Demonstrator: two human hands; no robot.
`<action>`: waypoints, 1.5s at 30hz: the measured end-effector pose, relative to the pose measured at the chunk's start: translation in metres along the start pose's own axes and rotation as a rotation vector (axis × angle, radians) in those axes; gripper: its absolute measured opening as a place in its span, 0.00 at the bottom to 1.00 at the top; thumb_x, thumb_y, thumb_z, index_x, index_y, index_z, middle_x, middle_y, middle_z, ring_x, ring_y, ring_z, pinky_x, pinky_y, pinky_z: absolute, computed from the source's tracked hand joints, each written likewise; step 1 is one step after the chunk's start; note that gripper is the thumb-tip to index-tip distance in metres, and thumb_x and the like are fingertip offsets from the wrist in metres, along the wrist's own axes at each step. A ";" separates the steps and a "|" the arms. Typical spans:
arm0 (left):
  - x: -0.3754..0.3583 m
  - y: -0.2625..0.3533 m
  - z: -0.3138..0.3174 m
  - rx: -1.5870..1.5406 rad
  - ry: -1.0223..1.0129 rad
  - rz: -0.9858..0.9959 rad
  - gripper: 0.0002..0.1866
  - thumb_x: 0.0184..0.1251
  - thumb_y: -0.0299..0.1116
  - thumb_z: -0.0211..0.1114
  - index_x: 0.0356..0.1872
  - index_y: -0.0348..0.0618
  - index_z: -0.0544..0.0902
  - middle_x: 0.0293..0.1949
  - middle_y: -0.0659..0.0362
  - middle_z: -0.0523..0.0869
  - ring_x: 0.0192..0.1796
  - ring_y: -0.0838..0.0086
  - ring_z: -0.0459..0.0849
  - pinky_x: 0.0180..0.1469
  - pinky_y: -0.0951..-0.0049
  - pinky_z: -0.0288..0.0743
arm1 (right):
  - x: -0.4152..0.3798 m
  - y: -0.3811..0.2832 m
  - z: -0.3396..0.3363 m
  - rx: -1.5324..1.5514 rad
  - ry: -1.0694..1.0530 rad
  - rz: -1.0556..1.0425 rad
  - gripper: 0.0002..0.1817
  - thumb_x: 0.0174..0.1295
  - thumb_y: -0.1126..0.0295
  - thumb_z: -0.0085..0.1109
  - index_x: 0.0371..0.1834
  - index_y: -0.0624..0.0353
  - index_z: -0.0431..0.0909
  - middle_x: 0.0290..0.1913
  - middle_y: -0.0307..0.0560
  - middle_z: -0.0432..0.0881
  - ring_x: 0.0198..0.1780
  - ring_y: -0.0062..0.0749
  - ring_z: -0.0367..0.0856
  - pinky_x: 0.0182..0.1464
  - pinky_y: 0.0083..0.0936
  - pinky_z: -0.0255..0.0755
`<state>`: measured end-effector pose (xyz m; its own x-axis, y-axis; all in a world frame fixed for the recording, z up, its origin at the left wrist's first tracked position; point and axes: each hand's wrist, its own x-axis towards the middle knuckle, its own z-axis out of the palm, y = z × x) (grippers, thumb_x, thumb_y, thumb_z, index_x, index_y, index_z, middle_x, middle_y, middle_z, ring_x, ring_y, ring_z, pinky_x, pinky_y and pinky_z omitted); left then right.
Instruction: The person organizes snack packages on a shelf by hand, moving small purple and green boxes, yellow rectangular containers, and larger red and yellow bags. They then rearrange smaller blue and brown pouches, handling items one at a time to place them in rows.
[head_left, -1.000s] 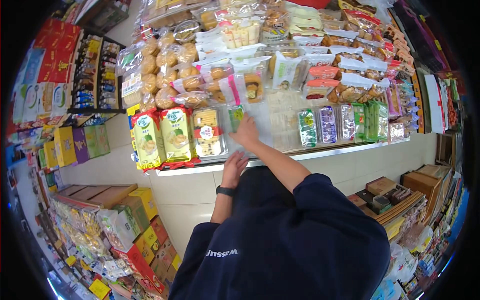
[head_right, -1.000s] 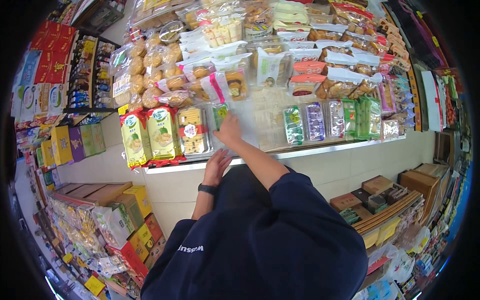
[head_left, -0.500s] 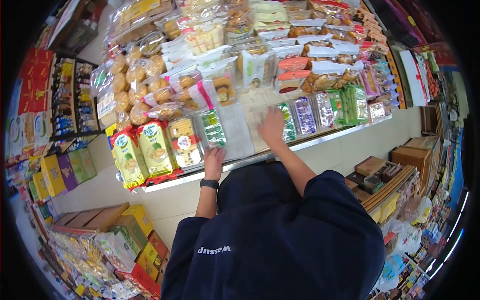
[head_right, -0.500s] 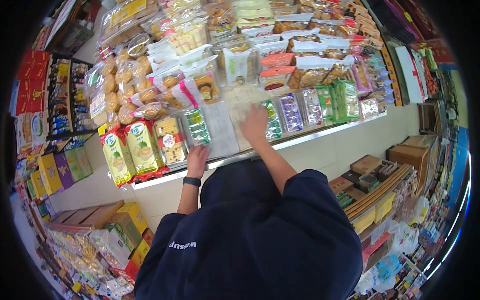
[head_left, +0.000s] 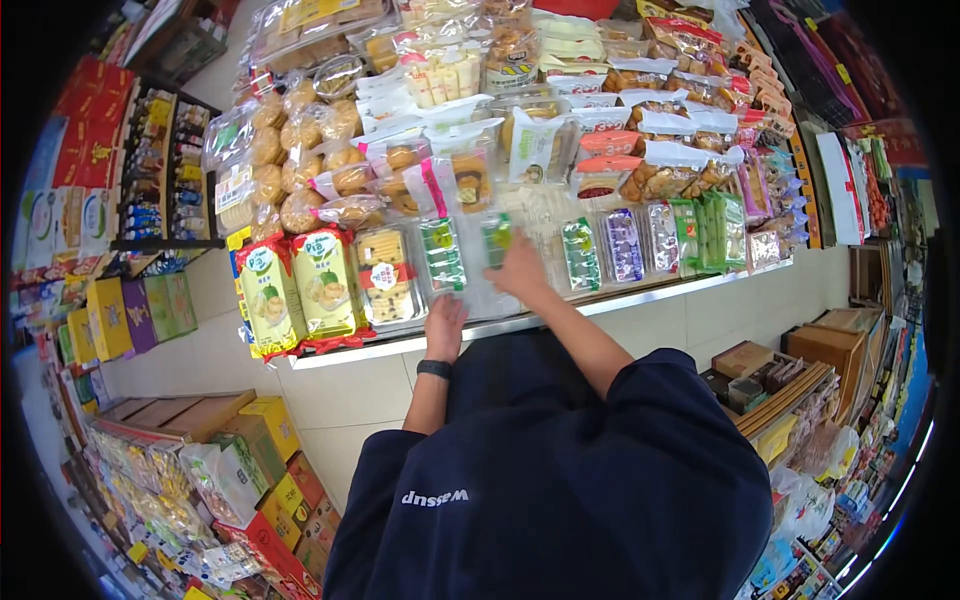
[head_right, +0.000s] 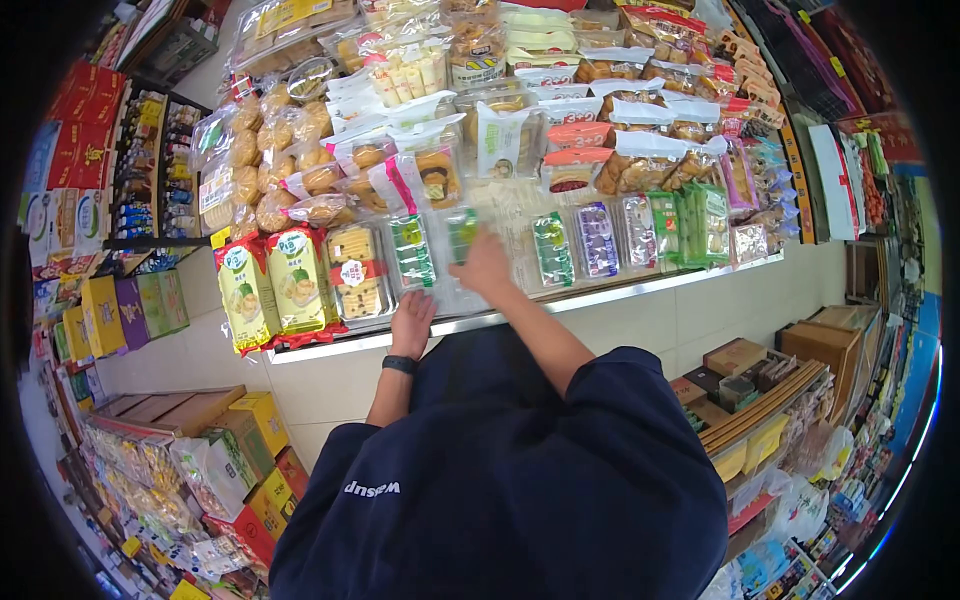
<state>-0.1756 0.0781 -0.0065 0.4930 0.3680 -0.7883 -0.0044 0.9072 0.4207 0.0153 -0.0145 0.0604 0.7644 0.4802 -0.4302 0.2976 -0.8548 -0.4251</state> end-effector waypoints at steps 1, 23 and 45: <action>0.000 -0.001 0.000 -0.032 0.006 -0.010 0.30 0.82 0.43 0.51 0.76 0.37 0.57 0.75 0.49 0.64 0.76 0.54 0.64 0.76 0.54 0.63 | -0.001 -0.025 0.004 0.017 -0.046 -0.051 0.63 0.47 0.50 0.77 0.78 0.74 0.47 0.63 0.75 0.70 0.64 0.65 0.74 0.64 0.46 0.73; 0.006 0.002 0.001 -0.159 -0.026 -0.015 0.29 0.83 0.48 0.47 0.76 0.42 0.61 0.77 0.49 0.60 0.77 0.56 0.62 0.76 0.54 0.62 | 0.021 0.029 0.024 -0.088 0.247 -0.034 0.51 0.53 0.55 0.72 0.75 0.72 0.56 0.63 0.73 0.69 0.65 0.63 0.72 0.65 0.47 0.72; 0.005 0.002 -0.007 -0.293 -0.048 -0.060 0.30 0.83 0.53 0.46 0.74 0.46 0.62 0.74 0.49 0.65 0.75 0.57 0.65 0.76 0.51 0.59 | -0.002 -0.096 0.030 0.041 -0.068 -0.126 0.61 0.46 0.49 0.77 0.76 0.70 0.49 0.58 0.71 0.70 0.55 0.63 0.80 0.51 0.47 0.80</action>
<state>-0.1794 0.0837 -0.0130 0.5402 0.3086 -0.7829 -0.2216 0.9497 0.2214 -0.0320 0.0730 0.0784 0.6812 0.5968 -0.4241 0.3644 -0.7787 -0.5107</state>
